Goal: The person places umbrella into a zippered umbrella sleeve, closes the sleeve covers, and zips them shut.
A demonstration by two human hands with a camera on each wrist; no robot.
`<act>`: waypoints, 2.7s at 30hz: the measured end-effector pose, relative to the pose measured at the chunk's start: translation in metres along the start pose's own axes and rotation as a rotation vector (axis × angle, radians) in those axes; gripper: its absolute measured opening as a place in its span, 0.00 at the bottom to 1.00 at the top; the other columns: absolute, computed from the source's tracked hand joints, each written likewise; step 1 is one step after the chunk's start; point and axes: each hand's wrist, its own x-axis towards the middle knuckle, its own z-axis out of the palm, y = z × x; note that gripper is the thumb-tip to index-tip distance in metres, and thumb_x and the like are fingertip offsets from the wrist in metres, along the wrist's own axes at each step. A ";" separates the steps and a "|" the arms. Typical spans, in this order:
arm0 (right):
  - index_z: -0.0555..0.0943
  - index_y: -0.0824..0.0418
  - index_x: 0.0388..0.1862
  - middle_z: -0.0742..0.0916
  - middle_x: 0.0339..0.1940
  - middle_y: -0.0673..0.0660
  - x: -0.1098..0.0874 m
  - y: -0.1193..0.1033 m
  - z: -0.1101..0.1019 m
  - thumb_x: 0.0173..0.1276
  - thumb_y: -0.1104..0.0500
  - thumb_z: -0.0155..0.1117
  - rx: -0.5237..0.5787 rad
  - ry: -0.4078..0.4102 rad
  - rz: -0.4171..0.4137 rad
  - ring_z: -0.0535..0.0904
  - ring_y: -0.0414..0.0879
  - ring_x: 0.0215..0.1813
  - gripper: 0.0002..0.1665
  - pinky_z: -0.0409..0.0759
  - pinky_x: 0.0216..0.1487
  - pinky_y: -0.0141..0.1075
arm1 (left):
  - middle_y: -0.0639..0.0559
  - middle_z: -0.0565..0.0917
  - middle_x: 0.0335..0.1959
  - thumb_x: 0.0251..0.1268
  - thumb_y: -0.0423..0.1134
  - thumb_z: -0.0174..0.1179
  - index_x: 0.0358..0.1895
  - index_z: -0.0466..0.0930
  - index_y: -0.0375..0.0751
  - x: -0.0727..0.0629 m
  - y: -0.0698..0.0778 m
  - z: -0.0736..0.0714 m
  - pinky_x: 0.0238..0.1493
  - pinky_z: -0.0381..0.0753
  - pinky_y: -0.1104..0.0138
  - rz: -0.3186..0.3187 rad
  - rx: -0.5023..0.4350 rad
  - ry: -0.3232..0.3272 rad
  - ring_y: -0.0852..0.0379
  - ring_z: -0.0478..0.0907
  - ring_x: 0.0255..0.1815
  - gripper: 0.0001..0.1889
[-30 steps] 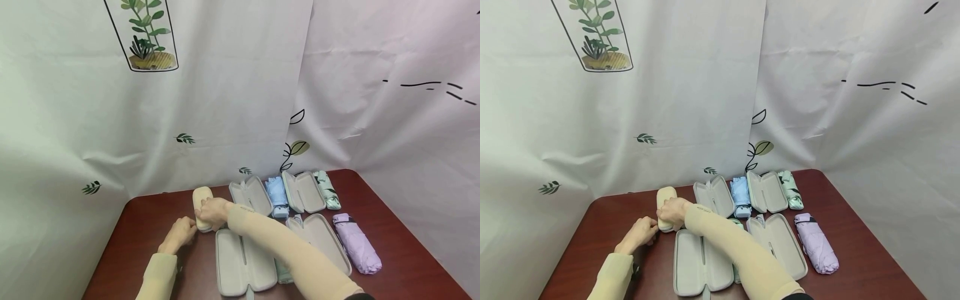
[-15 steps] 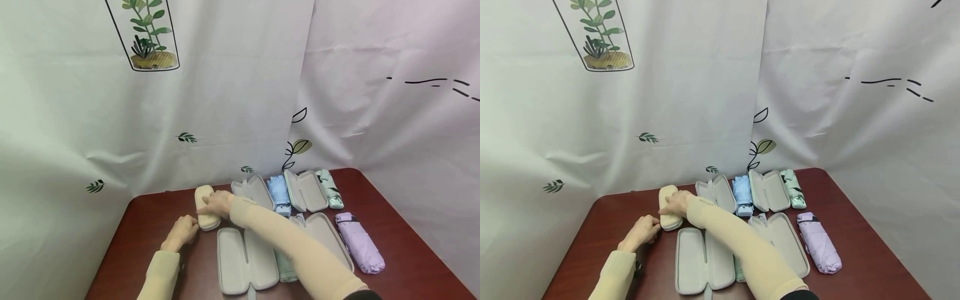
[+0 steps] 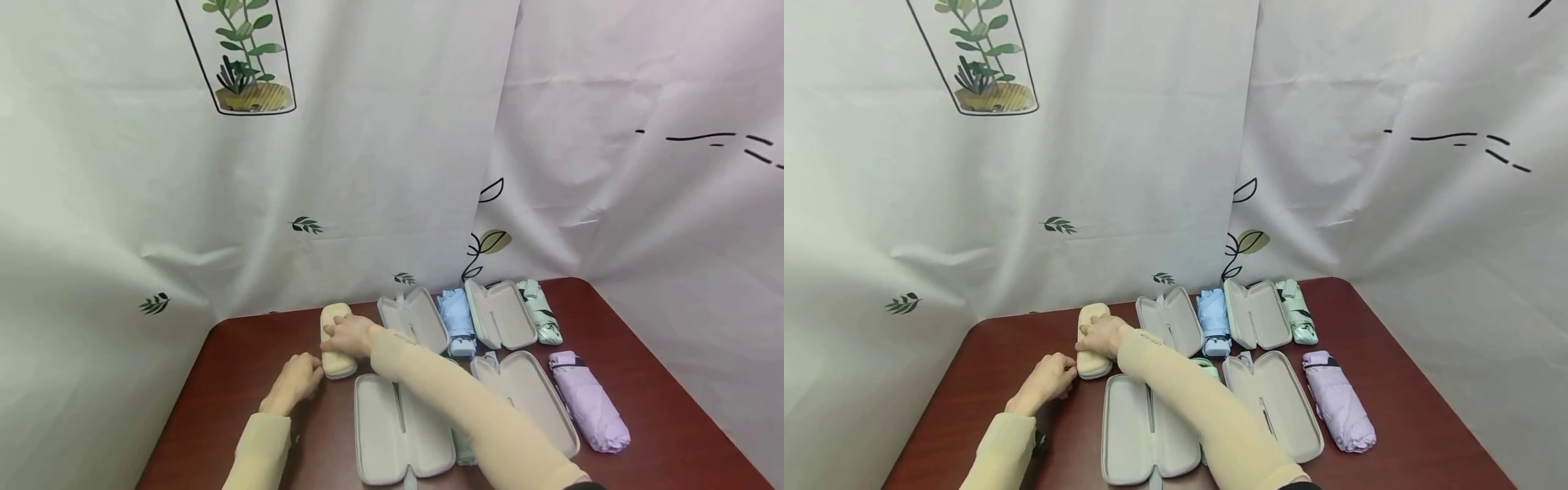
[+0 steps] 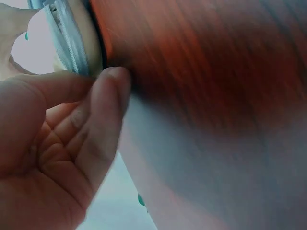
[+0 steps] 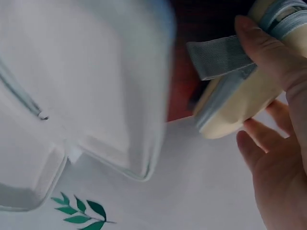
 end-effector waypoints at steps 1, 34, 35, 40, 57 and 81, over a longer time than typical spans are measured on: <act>0.72 0.31 0.65 0.74 0.68 0.47 0.001 -0.002 -0.001 0.61 0.56 0.69 0.000 0.010 0.008 0.71 0.49 0.64 0.36 0.74 0.57 0.40 | 0.57 0.68 0.09 0.60 0.28 0.54 0.13 0.69 0.45 -0.001 -0.001 -0.001 0.17 0.67 0.66 0.010 0.018 0.007 0.61 0.68 0.12 0.17; 0.77 0.39 0.62 0.79 0.62 0.39 0.017 -0.009 -0.003 0.70 0.52 0.60 0.006 -0.068 0.186 0.72 0.37 0.63 0.22 0.68 0.62 0.37 | 0.56 0.64 0.12 0.53 0.28 0.58 0.11 0.64 0.46 -0.022 0.000 -0.003 0.21 0.65 0.62 0.123 0.178 0.064 0.56 0.60 0.17 0.18; 0.79 0.39 0.59 0.81 0.59 0.39 0.018 -0.010 -0.002 0.69 0.52 0.61 -0.006 -0.066 0.202 0.75 0.36 0.59 0.20 0.68 0.61 0.37 | 0.55 0.65 0.11 0.53 0.28 0.58 0.11 0.64 0.46 -0.022 0.000 -0.002 0.21 0.65 0.62 0.130 0.193 0.084 0.56 0.61 0.17 0.18; 0.84 0.39 0.50 0.85 0.49 0.39 0.020 -0.014 -0.001 0.67 0.52 0.64 -0.045 -0.078 0.259 0.81 0.38 0.50 0.14 0.65 0.65 0.42 | 0.53 0.69 0.11 0.50 0.26 0.56 0.10 0.64 0.46 -0.021 0.002 0.001 0.19 0.69 0.58 0.145 0.254 0.147 0.54 0.68 0.15 0.17; 0.86 0.40 0.44 0.87 0.42 0.41 0.024 -0.014 -0.008 0.67 0.52 0.65 0.048 -0.054 0.392 0.81 0.39 0.39 0.09 0.76 0.45 0.38 | 0.57 0.65 0.12 0.55 0.29 0.57 0.14 0.70 0.46 -0.017 0.000 -0.001 0.20 0.66 0.64 0.100 0.139 0.050 0.59 0.63 0.16 0.15; 0.84 0.49 0.42 0.84 0.37 0.48 -0.005 0.008 -0.002 0.48 0.56 0.79 0.318 -0.112 0.385 0.78 0.43 0.36 0.20 0.79 0.34 0.41 | 0.56 0.68 0.10 0.53 0.31 0.56 0.10 0.67 0.46 -0.010 0.000 -0.002 0.18 0.65 0.64 0.010 0.077 0.050 0.57 0.66 0.13 0.16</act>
